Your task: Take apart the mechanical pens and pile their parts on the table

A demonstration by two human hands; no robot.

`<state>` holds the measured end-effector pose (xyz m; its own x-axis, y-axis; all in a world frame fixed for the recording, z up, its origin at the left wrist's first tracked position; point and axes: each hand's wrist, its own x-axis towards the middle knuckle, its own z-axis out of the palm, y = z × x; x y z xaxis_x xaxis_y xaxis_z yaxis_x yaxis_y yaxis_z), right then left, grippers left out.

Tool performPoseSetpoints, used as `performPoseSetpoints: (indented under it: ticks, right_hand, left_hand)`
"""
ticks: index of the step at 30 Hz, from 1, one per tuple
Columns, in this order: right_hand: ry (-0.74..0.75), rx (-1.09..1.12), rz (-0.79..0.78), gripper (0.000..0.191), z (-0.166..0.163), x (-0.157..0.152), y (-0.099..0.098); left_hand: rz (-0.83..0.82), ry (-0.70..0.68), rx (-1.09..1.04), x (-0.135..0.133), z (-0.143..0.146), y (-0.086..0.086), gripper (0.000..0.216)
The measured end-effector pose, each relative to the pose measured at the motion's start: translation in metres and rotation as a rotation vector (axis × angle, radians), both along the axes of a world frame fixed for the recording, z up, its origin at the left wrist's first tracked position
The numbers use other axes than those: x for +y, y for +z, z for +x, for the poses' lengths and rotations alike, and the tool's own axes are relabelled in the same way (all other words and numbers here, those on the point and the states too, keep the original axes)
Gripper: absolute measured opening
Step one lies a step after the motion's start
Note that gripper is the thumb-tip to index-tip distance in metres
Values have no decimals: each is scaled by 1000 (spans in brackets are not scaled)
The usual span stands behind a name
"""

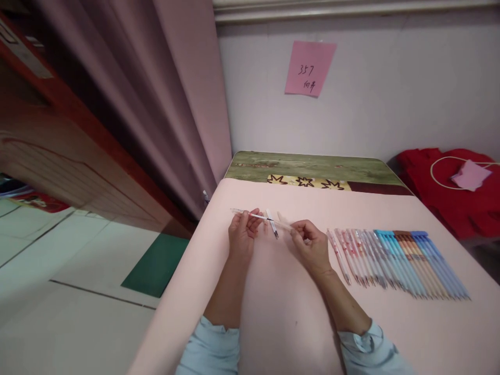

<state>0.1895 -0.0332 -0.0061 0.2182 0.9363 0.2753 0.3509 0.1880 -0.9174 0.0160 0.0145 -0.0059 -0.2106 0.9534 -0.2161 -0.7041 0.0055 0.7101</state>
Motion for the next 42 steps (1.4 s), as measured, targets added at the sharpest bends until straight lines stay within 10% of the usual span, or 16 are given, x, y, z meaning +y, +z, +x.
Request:
performPoseSetpoints:
  ticks: [42]
  right_hand:
    - [101,81,-121,36,-10,0,-9]
  left_hand:
    - [116,-250,163,-12,17,0,31]
